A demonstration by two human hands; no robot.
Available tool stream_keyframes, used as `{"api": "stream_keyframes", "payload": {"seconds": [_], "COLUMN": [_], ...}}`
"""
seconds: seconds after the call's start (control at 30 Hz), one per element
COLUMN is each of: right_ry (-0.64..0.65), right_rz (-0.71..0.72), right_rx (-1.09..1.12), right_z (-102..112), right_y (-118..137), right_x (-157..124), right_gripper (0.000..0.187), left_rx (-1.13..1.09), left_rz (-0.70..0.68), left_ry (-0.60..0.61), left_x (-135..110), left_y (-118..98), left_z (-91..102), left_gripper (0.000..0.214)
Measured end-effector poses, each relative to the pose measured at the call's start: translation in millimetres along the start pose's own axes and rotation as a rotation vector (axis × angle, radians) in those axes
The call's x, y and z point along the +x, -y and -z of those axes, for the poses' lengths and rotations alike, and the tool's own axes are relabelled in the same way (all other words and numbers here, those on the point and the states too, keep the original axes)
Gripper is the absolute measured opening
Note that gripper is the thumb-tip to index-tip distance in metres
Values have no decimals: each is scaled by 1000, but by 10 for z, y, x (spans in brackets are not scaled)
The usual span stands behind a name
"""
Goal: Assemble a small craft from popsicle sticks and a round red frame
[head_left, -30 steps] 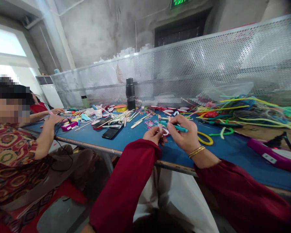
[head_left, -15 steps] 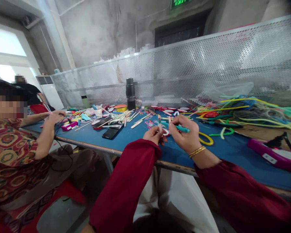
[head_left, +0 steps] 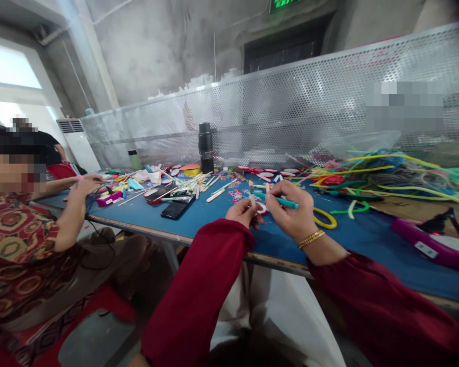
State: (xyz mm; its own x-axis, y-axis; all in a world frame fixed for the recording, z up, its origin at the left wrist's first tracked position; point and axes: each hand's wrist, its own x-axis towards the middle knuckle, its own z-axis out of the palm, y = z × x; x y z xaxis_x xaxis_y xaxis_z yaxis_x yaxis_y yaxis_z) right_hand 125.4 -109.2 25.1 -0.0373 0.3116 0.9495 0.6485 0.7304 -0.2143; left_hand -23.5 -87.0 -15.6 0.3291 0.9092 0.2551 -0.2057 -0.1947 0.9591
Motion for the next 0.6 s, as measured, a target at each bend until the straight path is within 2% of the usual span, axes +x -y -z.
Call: {"api": "stream_keyframes", "payload": {"seconds": [0.27, 0.5, 0.6], "right_ry": [-12, -136, -111], "right_rz": [-16, -229, -313], "right_rx": [16, 95, 134], "right_z": [14, -22, -9], "right_y": [-17, -142, -170], "right_x": [-10, -18, 16], "right_gripper": [18, 8, 10], "left_rx": [-3, 26, 74], "left_rz": [3, 28, 43], "left_ry": [-11, -9, -10], "left_x": [-12, 22, 21], "left_y": [-8, 18, 15], "left_z": [-12, -11, -17], "left_gripper": [34, 31, 25]}}
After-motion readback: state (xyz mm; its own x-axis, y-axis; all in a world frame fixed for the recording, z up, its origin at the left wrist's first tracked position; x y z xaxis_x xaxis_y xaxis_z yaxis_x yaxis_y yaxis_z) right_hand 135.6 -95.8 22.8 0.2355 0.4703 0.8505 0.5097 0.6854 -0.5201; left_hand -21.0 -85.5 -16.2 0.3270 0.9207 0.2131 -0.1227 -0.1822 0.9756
